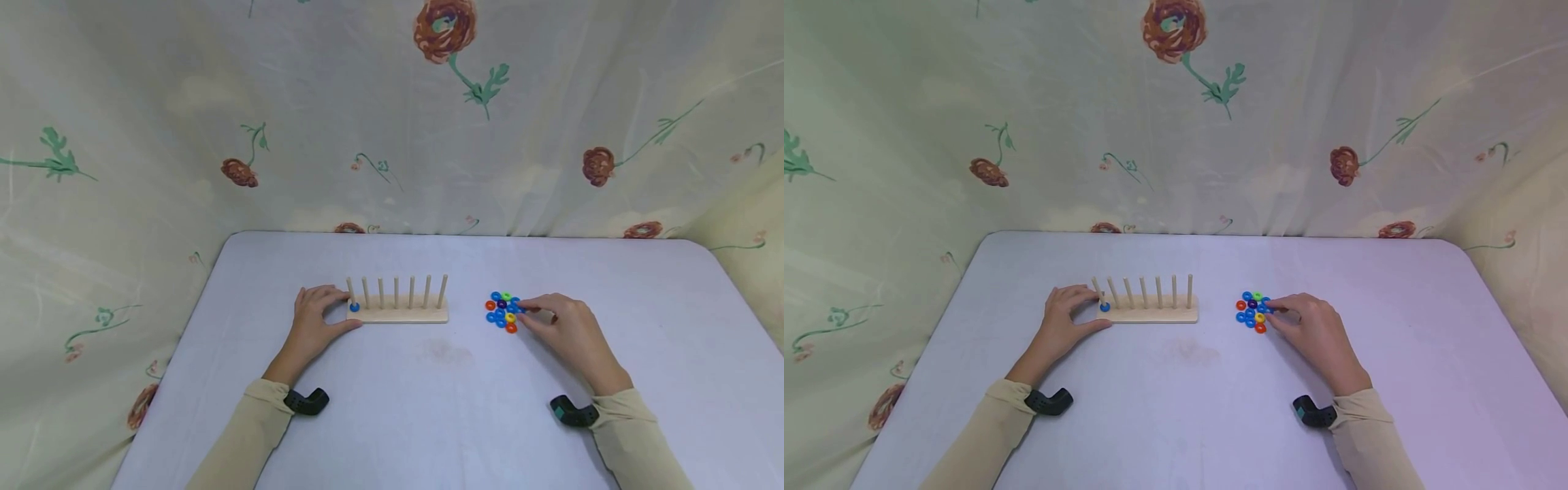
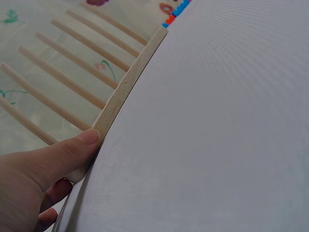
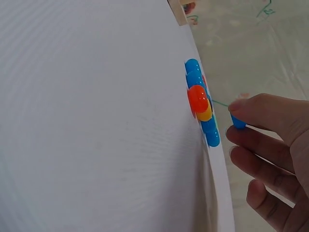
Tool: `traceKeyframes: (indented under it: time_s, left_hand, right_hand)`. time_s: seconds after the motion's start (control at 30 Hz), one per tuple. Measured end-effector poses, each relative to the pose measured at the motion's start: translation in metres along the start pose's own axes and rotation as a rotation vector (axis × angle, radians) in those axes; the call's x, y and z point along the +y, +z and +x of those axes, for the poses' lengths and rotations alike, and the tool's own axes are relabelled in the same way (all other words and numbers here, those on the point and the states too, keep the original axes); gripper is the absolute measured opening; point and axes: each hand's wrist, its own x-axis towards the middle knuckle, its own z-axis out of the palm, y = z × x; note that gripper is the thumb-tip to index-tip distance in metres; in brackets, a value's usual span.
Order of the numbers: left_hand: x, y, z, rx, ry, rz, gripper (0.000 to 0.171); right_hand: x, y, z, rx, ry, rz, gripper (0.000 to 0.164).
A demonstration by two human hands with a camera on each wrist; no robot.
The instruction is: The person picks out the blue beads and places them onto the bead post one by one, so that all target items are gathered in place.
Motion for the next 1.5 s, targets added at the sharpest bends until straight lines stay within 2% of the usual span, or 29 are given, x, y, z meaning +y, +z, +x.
traceKeyframes:
  time_s: [0.3,0.53,1.13,1.5]
  left_hand:
    - [-0.001,0.000,0.000,0.004,0.007,-0.010,0.058]
    - [-0.001,0.000,0.000,-0.005,0.001,-0.005,0.057]
    - [-0.001,0.001,0.000,-0.002,0.002,0.000,0.057]
    - [0.001,0.000,0.001,-0.005,-0.008,0.010,0.057]
  right_hand:
    - [0.000,0.000,0.003,0.025,-0.039,-0.001,0.021]
    - [-0.008,-0.004,0.009,-0.004,-0.026,0.022,0.023]
    - [-0.045,-0.013,0.037,0.034,-0.135,0.039,0.025]
    - [-0.069,-0.011,0.054,0.070,-0.221,0.110,0.024]
